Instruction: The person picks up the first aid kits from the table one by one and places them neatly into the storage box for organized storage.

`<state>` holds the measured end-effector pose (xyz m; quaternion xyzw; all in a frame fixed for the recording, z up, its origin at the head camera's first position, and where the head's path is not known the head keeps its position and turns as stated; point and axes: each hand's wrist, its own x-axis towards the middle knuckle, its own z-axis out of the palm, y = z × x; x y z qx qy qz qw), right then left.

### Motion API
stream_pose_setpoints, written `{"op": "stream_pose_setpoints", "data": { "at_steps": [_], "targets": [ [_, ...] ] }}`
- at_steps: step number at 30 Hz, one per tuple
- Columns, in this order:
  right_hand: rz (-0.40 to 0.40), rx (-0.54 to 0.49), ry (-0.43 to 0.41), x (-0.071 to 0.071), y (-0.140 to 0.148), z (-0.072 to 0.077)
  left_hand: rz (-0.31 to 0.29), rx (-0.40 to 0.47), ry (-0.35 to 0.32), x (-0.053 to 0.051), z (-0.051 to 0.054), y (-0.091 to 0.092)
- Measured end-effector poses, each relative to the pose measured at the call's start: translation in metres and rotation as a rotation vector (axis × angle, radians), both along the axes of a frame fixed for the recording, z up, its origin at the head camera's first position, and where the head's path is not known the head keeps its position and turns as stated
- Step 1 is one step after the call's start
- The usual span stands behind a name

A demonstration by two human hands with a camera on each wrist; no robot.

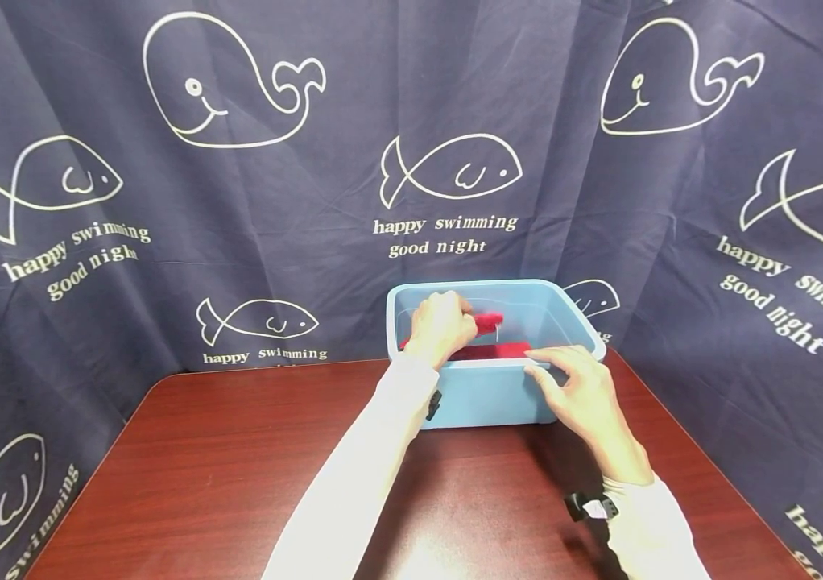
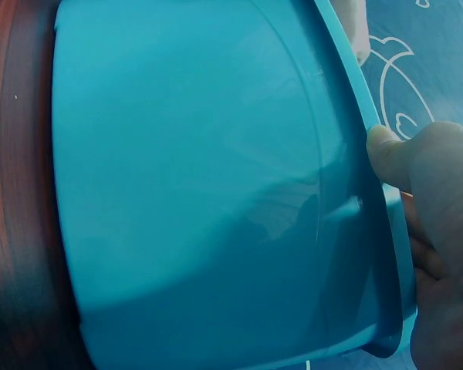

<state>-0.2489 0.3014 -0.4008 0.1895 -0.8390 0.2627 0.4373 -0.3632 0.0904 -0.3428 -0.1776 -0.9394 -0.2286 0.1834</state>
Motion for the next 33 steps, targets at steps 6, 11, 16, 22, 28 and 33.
{"op": "stream_pose_setpoints", "data": {
  "at_steps": [6,11,16,22,28,33],
  "targets": [
    [0.008,0.001,0.009,0.000,-0.001,0.000,-0.040,0.023,0.023,0.004,0.006,0.000],
    [0.005,0.003,0.006,0.000,-0.001,0.001,-0.042,0.038,0.060,0.008,0.011,-0.001],
    [0.008,0.003,0.004,0.001,-0.001,0.002,-0.050,0.072,0.082,0.017,0.019,-0.005],
    [0.008,0.007,-0.008,0.002,-0.002,0.002,-0.055,0.102,0.102,0.033,0.030,-0.014],
    [0.006,0.011,-0.014,0.001,-0.002,0.004,-0.062,0.136,0.153,0.052,0.037,-0.031],
    [0.005,0.025,0.001,0.001,-0.002,0.003,-0.028,0.186,0.172,0.072,0.042,-0.051]
  ]
}}
